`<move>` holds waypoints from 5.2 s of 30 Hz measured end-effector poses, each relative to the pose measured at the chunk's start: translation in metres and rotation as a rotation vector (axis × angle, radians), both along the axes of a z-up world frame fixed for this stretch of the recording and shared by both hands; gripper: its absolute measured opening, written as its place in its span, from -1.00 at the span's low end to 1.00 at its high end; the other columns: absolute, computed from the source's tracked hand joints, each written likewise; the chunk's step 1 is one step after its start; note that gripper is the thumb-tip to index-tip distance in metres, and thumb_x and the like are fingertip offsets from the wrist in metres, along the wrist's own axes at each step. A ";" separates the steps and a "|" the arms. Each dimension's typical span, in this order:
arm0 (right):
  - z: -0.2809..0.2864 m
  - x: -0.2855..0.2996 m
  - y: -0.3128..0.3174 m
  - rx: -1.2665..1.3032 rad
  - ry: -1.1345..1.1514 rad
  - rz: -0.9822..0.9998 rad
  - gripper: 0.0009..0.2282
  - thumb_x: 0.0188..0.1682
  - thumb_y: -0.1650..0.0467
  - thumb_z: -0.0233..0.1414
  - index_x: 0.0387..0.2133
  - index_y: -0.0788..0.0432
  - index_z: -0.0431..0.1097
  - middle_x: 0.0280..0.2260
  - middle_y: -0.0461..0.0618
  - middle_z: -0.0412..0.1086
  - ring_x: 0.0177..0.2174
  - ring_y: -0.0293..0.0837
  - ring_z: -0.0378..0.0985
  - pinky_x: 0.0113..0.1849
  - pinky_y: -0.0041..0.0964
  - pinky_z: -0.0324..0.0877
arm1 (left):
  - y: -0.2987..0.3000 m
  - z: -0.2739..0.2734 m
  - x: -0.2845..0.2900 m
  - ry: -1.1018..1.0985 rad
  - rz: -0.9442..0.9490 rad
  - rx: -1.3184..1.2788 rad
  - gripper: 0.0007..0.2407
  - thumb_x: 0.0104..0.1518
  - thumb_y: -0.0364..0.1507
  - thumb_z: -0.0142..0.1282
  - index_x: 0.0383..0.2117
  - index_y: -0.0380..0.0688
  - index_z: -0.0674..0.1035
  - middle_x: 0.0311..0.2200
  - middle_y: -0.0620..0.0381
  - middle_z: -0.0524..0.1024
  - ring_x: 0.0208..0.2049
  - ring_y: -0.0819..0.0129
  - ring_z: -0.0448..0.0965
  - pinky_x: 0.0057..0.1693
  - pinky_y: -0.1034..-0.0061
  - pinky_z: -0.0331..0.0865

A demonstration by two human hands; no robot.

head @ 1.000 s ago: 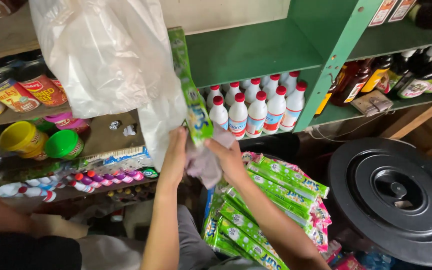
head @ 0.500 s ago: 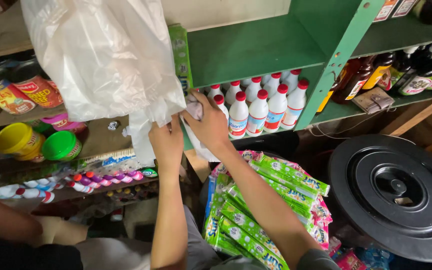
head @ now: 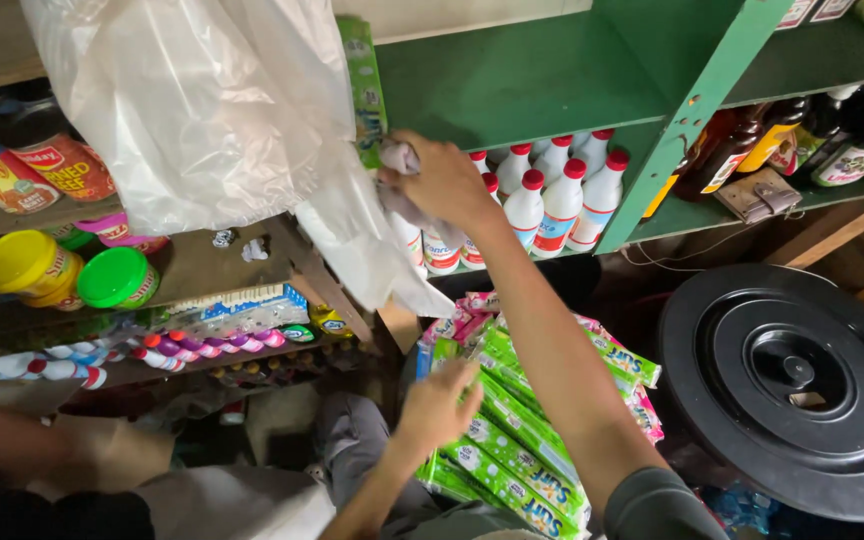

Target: The person wipes individual packets of laundry detergent with a cloth and places them onto a shelf in a pantry.

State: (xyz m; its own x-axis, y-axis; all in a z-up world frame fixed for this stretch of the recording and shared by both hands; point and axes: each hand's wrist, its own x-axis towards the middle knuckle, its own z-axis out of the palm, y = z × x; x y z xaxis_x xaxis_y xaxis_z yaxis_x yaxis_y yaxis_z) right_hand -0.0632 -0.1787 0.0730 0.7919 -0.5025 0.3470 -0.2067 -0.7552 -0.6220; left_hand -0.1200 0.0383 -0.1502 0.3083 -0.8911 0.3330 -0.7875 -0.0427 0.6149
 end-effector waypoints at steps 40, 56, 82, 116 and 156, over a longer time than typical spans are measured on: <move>-0.471 -0.401 0.178 2.071 -0.294 -0.074 -0.33 -0.10 0.16 0.16 0.22 0.33 0.22 0.07 0.21 0.43 0.02 0.10 0.51 0.10 0.00 0.34 | 0.110 -0.386 0.021 0.166 0.430 0.330 -0.43 0.14 -0.09 0.18 0.17 -0.24 0.41 -0.04 -0.33 0.48 -0.01 -0.25 0.48 0.10 0.03 0.35; -0.428 -0.261 0.110 -0.063 0.326 -0.385 -0.36 -0.29 0.27 0.28 0.16 0.06 0.31 0.10 0.18 0.30 0.09 0.24 0.31 0.03 0.18 0.27 | 0.132 -0.328 0.001 0.180 0.428 0.403 -0.41 0.10 -0.15 0.19 0.27 -0.09 0.34 0.04 -0.21 0.41 0.05 -0.16 0.45 0.12 0.10 0.38; -0.454 -0.245 0.088 -0.074 0.607 -0.307 -0.26 -0.31 0.06 0.27 0.17 -0.04 0.19 -0.05 0.09 0.36 0.01 0.15 0.38 -0.03 0.14 0.30 | 0.158 -0.311 0.008 0.271 0.379 0.382 -0.41 0.09 -0.12 0.20 0.27 0.04 0.35 0.12 -0.20 0.39 0.13 -0.15 0.42 0.16 0.15 0.38; -0.441 -0.252 0.103 -0.094 0.440 -0.389 -0.40 -0.32 0.23 0.26 0.07 -0.06 0.31 -0.10 0.03 0.38 -0.03 0.11 0.41 -0.02 0.07 0.31 | 0.093 -0.334 0.013 0.201 0.322 0.433 0.00 -0.10 0.00 0.38 0.37 -0.30 0.00 0.31 -0.40 0.08 0.32 -0.28 0.16 0.34 0.05 0.16; -0.430 -0.244 0.102 -0.037 0.412 -0.398 -0.37 -0.33 0.22 0.26 0.11 -0.12 0.29 -0.11 -0.06 0.38 -0.04 0.04 0.41 -0.01 0.01 0.31 | 0.072 0.107 0.034 1.575 -0.613 -0.641 0.05 -0.27 0.10 0.44 0.42 0.06 0.07 0.38 -0.11 0.10 0.34 0.00 0.19 0.40 -0.11 0.08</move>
State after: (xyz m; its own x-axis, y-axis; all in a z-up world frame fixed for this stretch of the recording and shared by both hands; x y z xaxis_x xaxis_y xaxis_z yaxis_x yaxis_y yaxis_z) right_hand -0.3075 -0.0772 -0.3574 0.6174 -0.7833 0.0727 -0.6996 -0.5890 -0.4045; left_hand -0.0857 0.1104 -0.0433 0.3533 -0.8522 0.3858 0.6768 0.5176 0.5236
